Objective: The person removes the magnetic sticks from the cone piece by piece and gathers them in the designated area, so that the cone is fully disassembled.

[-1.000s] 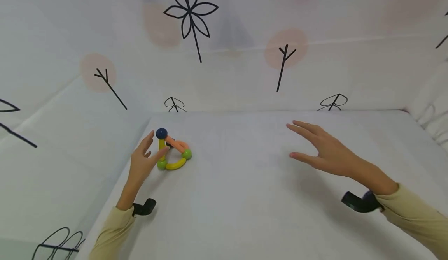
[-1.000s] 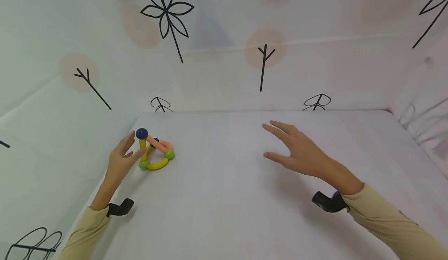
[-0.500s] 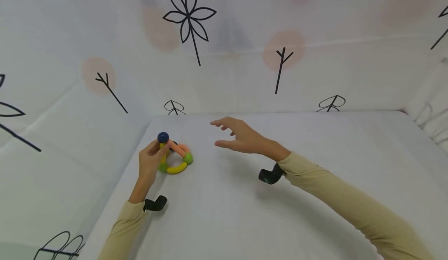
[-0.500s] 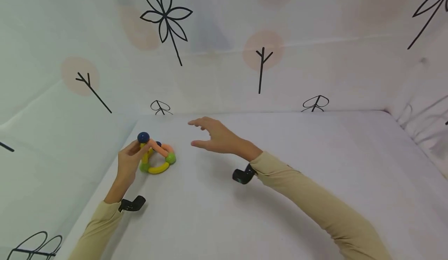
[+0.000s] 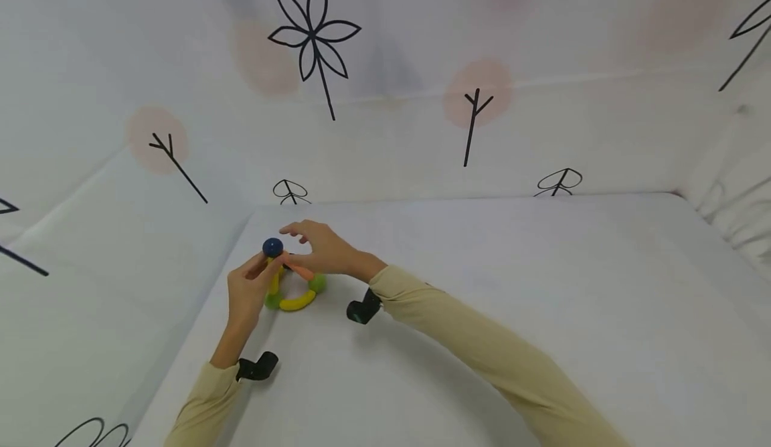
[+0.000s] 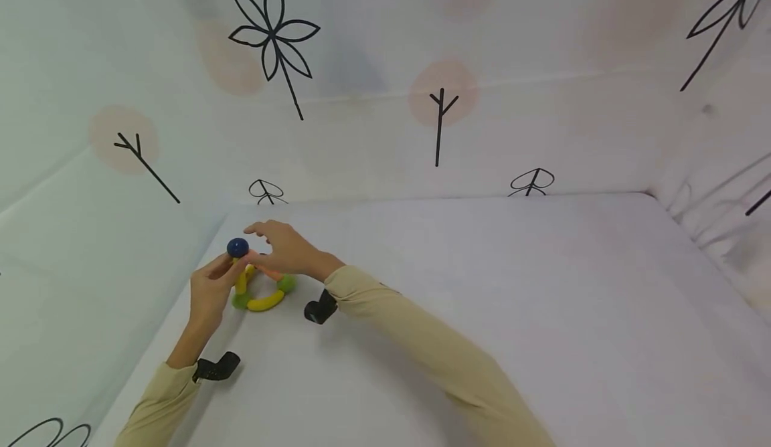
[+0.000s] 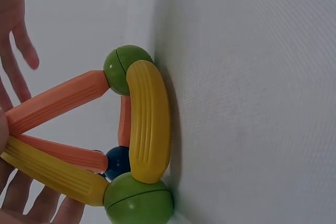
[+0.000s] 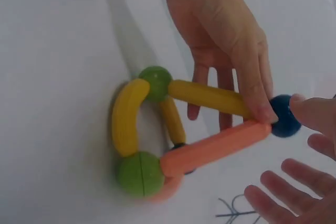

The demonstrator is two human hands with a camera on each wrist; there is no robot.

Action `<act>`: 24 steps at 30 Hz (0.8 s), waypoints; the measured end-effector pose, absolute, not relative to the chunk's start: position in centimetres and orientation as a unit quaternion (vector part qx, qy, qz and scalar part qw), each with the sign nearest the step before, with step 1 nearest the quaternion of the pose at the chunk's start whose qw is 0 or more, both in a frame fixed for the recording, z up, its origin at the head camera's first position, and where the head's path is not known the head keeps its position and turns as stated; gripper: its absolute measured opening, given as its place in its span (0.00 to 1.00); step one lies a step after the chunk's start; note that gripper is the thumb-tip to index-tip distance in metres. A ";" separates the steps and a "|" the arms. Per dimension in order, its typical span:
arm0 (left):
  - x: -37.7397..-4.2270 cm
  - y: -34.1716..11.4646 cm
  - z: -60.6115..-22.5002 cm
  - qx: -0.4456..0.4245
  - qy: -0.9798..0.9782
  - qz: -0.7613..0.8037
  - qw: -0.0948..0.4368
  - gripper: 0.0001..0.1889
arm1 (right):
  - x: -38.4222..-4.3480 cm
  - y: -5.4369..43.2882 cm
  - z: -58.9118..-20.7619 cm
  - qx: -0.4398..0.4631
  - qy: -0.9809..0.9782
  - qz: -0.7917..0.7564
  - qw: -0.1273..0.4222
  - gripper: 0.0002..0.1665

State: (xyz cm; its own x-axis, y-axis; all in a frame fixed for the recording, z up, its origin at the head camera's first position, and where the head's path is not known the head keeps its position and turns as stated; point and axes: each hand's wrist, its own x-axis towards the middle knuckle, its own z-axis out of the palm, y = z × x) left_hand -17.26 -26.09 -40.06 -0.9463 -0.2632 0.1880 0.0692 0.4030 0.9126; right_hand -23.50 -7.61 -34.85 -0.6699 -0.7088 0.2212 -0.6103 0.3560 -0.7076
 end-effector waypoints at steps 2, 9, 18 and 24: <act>-17.2 -26.2 -40.2 0.053 -0.817 -0.550 0.163 0.25 | -23.6 -9.1 -35.1 -0.408 0.819 -0.400 0.059 0.30; -17.5 -26.0 -41.0 0.015 -0.802 -0.563 0.198 0.20 | -23.5 -11.1 -35.2 -0.413 0.819 -0.398 0.008 0.25; -17.3 -25.4 -40.5 -0.004 -0.812 -0.544 0.212 0.19 | -23.5 -11.0 -34.7 -0.403 0.836 -0.371 -0.034 0.23; -16.0 -24.2 -38.5 0.004 -0.815 -0.536 0.218 0.18 | -23.6 -11.2 -34.7 -0.391 0.838 -0.380 -0.032 0.23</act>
State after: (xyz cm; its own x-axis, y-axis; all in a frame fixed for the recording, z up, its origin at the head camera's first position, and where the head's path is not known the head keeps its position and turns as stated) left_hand -16.04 -24.18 -38.49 -0.9049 -0.2397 0.3518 0.2282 0.4244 0.8762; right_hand -23.61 -11.18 -34.68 -0.6929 -0.6303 0.3501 -0.6785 0.4057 -0.6124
